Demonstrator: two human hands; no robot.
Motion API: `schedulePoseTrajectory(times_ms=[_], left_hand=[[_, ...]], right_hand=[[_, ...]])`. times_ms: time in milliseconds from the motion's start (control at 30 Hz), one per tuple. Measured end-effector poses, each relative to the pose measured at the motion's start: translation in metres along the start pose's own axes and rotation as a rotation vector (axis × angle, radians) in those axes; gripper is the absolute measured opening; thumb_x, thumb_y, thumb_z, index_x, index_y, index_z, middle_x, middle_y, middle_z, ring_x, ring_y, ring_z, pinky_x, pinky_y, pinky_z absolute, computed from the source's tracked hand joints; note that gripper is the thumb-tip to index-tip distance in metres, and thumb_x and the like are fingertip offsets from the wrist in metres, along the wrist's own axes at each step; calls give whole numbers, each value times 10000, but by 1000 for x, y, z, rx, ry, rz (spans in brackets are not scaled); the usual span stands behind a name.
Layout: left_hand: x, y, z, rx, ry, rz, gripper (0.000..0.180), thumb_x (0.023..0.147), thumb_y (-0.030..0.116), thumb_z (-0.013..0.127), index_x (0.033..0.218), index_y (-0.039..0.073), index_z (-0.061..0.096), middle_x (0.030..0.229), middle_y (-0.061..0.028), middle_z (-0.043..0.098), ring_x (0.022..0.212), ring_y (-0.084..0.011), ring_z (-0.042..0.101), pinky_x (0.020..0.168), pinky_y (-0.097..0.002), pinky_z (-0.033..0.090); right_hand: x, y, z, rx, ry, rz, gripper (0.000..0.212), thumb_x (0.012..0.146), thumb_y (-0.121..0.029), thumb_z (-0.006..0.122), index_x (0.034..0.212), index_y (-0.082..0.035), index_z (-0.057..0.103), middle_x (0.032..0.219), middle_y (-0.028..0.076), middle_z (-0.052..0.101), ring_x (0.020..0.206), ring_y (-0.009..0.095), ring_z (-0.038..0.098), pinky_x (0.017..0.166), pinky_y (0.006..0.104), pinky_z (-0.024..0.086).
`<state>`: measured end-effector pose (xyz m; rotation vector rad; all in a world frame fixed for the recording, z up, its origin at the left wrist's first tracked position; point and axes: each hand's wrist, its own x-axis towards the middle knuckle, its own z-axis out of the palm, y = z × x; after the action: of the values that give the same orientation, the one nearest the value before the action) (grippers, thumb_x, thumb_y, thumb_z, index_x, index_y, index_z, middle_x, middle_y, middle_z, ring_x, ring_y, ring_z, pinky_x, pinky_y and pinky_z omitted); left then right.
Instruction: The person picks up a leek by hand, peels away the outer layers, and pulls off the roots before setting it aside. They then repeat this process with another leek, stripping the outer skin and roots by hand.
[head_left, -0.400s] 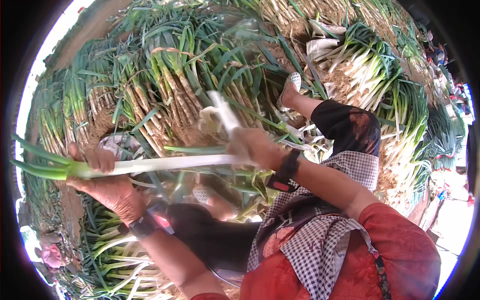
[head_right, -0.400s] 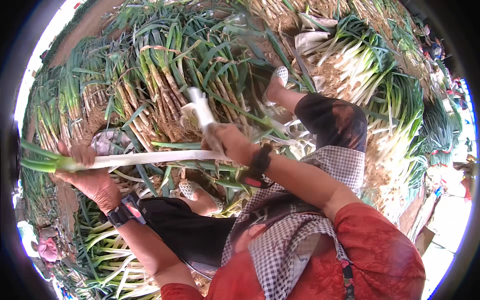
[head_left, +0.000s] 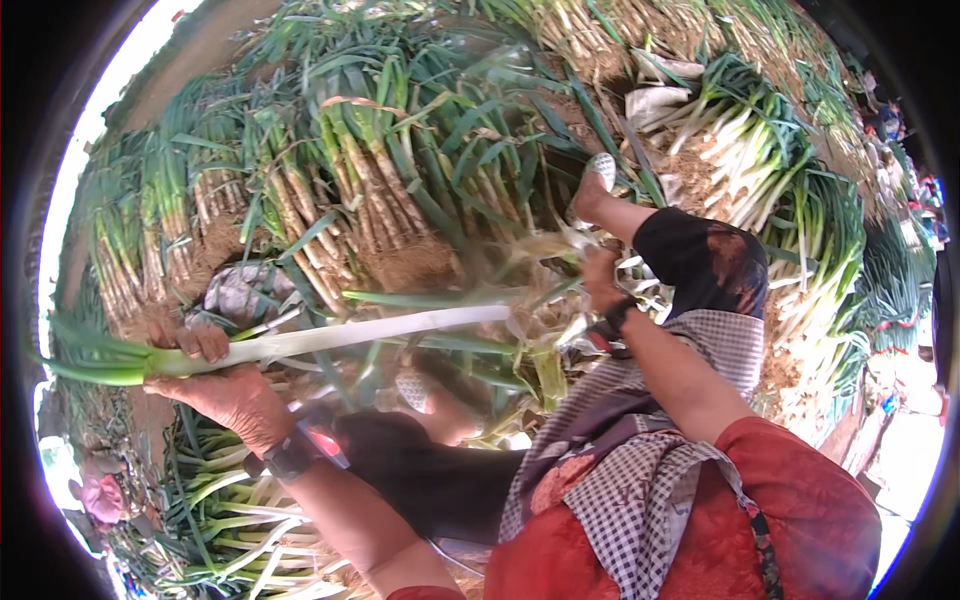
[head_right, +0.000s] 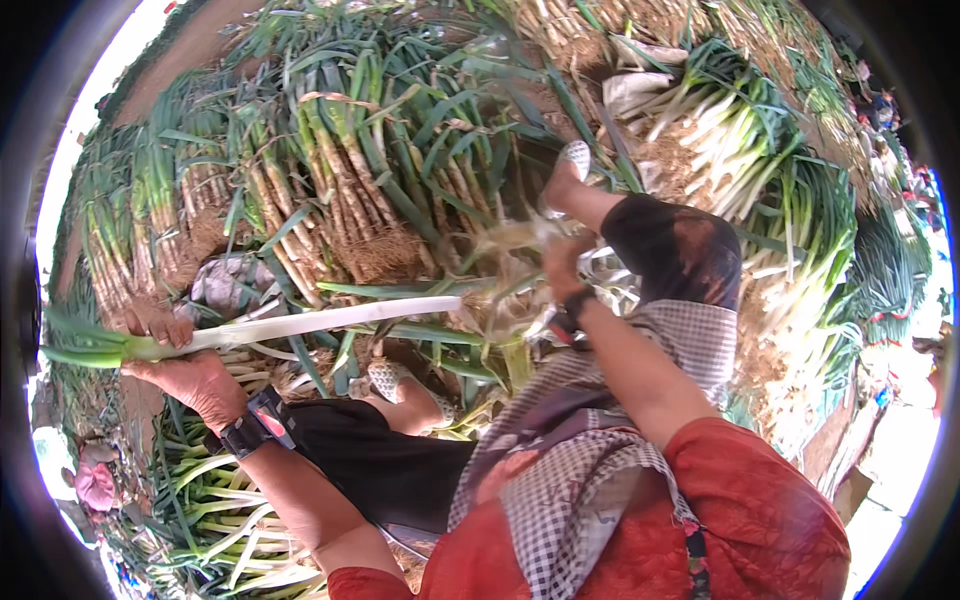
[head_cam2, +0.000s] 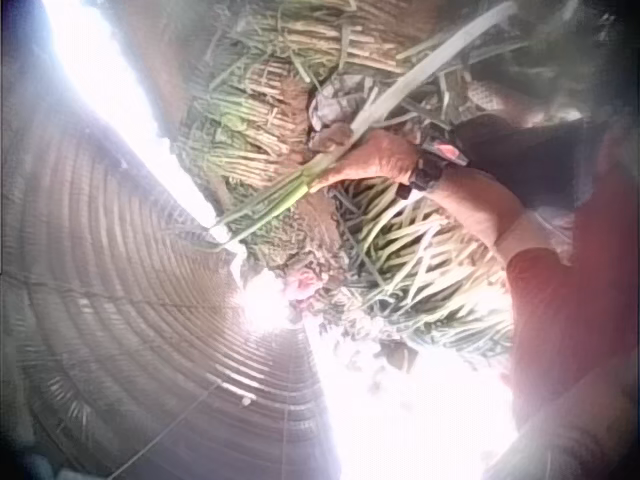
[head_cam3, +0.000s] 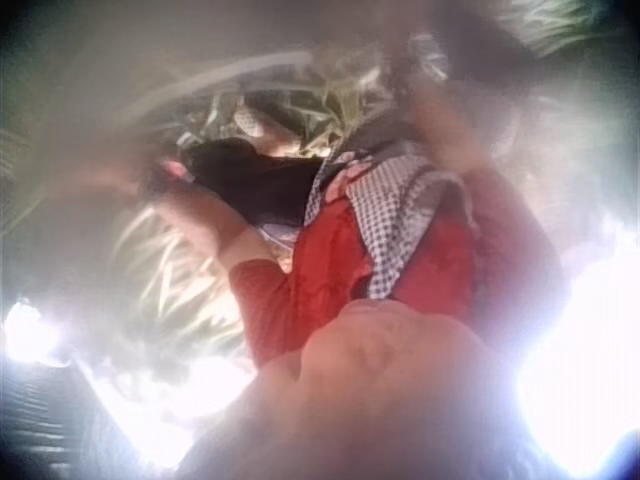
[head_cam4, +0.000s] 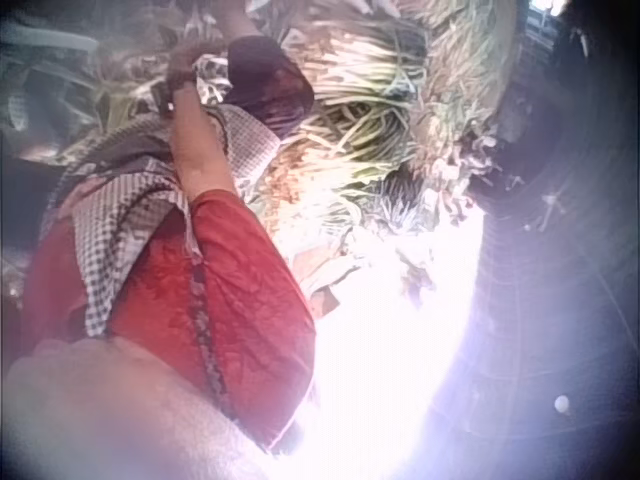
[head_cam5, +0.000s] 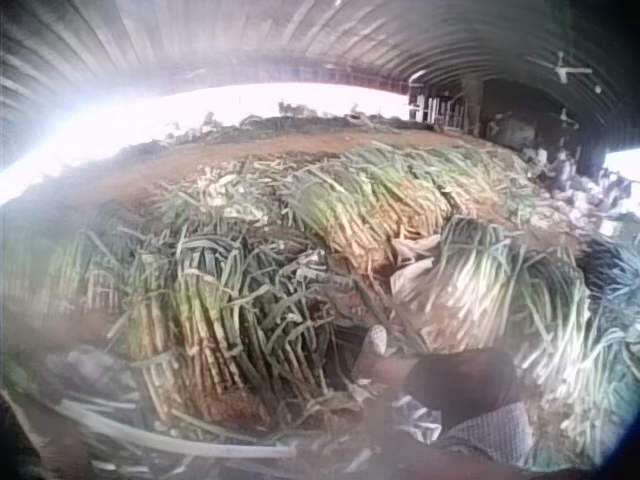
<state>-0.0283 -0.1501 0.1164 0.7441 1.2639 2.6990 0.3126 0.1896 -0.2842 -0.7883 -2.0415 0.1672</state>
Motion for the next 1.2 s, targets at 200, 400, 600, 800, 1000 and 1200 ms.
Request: schedulePoseTrajectory(times_ms=[200,400,600,800,1000,1200], left_hand=[[-17,14,-42,-53,245,-25,417,884,454,626,1030,66,583,901,-46,625,746,-162,599,723,-341,514],[-9,4,-38,-441,38,-83,285,921,261,618,1054,23,533,938,-90,568,912,-218,516,890,-379,431],[-15,-5,-14,-541,-76,-128,243,961,278,561,1097,84,506,899,-38,542,840,-155,508,856,-337,422],[-19,-8,7,-668,-97,-194,243,970,256,552,1122,72,506,878,-37,501,800,-144,454,793,-318,396],[-20,-16,16,-664,-85,-230,252,964,267,563,1113,69,525,859,-40,510,787,-142,463,785,-308,397],[-22,-25,19,-568,-30,-231,271,952,264,581,1140,73,536,857,-45,537,812,-134,508,783,-301,439]], right_hand=[[53,-119,-51,-130,-1228,-29,234,841,-221,565,882,-10,658,827,225,647,783,391,640,708,477,518],[156,-287,-85,761,-748,-136,169,883,-156,613,998,-34,597,909,143,607,782,332,609,697,398,487],[221,-386,-92,727,-603,-406,331,805,-120,678,1071,-21,506,1002,128,554,796,310,608,639,385,494],[221,-386,-84,692,-623,-386,340,773,-104,689,1019,-16,472,913,138,511,789,343,582,618,413,483],[215,-377,-86,599,-567,-374,322,767,-126,691,964,-23,457,902,137,505,770,343,580,599,424,465],[211,-368,-84,579,-589,-397,288,780,-148,678,929,-31,461,882,113,499,748,329,579,586,409,466]])
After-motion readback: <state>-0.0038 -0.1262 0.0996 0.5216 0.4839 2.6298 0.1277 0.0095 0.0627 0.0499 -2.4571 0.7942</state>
